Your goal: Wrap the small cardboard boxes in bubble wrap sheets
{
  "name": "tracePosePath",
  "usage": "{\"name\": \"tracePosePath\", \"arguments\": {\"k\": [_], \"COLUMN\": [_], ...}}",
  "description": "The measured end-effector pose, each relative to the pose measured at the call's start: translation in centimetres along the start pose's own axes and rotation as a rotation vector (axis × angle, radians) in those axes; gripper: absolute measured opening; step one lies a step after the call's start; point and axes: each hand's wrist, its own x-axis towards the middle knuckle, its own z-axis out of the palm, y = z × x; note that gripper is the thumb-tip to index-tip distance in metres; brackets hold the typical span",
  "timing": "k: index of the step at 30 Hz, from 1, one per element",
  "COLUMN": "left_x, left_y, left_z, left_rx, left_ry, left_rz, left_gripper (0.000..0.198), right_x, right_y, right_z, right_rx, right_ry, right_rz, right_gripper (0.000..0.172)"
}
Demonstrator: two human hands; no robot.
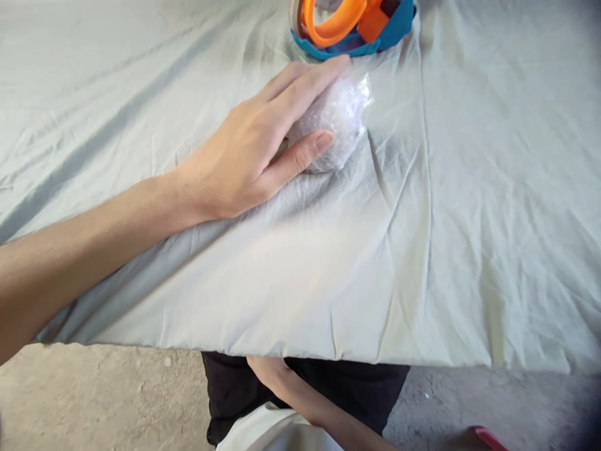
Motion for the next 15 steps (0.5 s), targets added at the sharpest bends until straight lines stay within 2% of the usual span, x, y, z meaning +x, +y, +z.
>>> {"name": "tracePosePath", "arguments": {"k": [4, 7, 10, 11, 14, 15], "left_x": [0.1, 0.1, -0.1, -0.1, -0.3, -0.3], "left_y": [0.2, 0.4, 0.6, 0.7, 0.9, 0.9], "left_z": [-0.1, 0.0, 0.1, 0.1, 0.0, 0.0], "left_rx": [0.033, -0.002, -0.012, -0.002, -0.004, -0.019], "left_ry": [0.021, 0.009, 0.029, 0.05, 0.086, 0.086], "left_rz": [0.004, 0.006, -0.008, -0.014, -0.018, -0.02], "left_gripper": [0.074, 0.074, 0.069, 0.067, 0.062, 0.061], "right_x": [-1.2, -2.2, -3.6, -4.3, -7.2, -8.3], "right_y": [0.7, 0.9, 1.0, 1.1, 1.2, 1.2], "right_z": [0.3, 0.9, 1.5, 1.5, 0.0, -1.1], "right_rx": [0.007, 0.003, 0.005, 0.01, 0.05, 0.071], "right_ry": [0.019, 0.049, 0.11, 0.139, 0.215, 0.222], "right_rz": [-0.001, -0.008, -0.022, -0.032, -0.124, -0.188], "right_gripper": [0.035, 0.038, 0.039, 0.034, 0.013, 0.019]}}
